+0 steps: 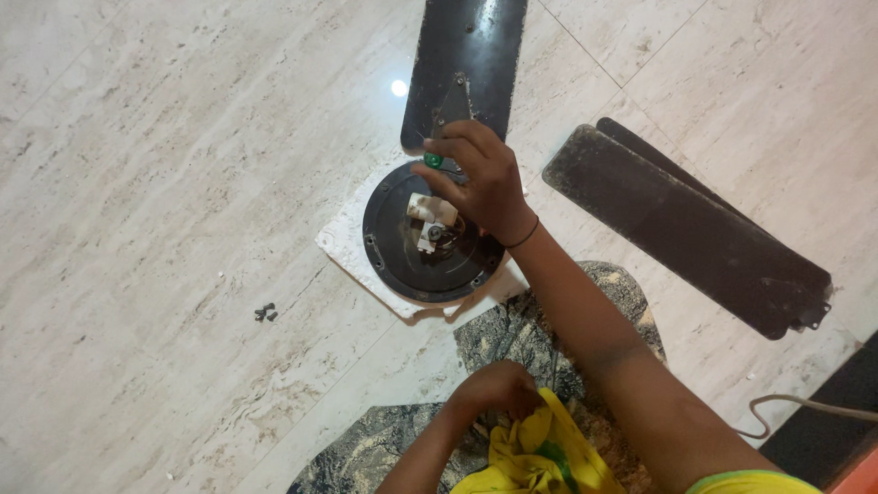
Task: The person sits on the floor and uses a screwdriver to attach fan blades to the motor housing. They secure each blade with screws, tightening them in sequence.
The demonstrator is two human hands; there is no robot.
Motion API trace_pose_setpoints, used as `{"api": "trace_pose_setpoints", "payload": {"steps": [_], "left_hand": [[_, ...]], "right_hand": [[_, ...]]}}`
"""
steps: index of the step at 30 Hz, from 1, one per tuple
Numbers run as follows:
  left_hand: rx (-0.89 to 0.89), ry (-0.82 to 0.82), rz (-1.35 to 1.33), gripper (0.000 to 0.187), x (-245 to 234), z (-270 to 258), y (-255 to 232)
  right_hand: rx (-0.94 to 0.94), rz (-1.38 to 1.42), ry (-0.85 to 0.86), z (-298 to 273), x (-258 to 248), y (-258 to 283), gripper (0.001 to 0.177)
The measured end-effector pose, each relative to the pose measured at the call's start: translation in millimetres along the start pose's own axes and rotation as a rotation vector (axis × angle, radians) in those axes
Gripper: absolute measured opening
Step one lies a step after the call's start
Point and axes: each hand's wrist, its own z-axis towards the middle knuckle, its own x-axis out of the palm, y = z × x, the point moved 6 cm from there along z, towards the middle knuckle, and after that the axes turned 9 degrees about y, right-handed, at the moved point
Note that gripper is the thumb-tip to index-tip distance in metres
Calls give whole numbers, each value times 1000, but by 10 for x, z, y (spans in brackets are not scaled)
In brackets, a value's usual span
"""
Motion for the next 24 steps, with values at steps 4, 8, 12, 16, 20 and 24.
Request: {"api": "trace_pose_setpoints", "payload": {"steps": [4,8,12,16,20,24], "left_hand": [[-3,22,-31,32,3,-23,-17],[-46,55,-44,28,13,20,-6],[-17,44,-90,23,1,-8,-32],[-103,56,-56,29,-17,-63,-92],[-134,57,-16,32,-45,-110,-170],[-81,52,-16,32,-50,-125,-201]], "right_hand": [[-54,21,-100,-43,33,15,27],[-84,-50,-116,-42,39,50,25],[-108,-59,-32,6,-8,90,34],[-119,-24,35,36,-33,134,42],[-73,19,92,51,12,110,39],[-19,65,87,75,8,101,25]]}}
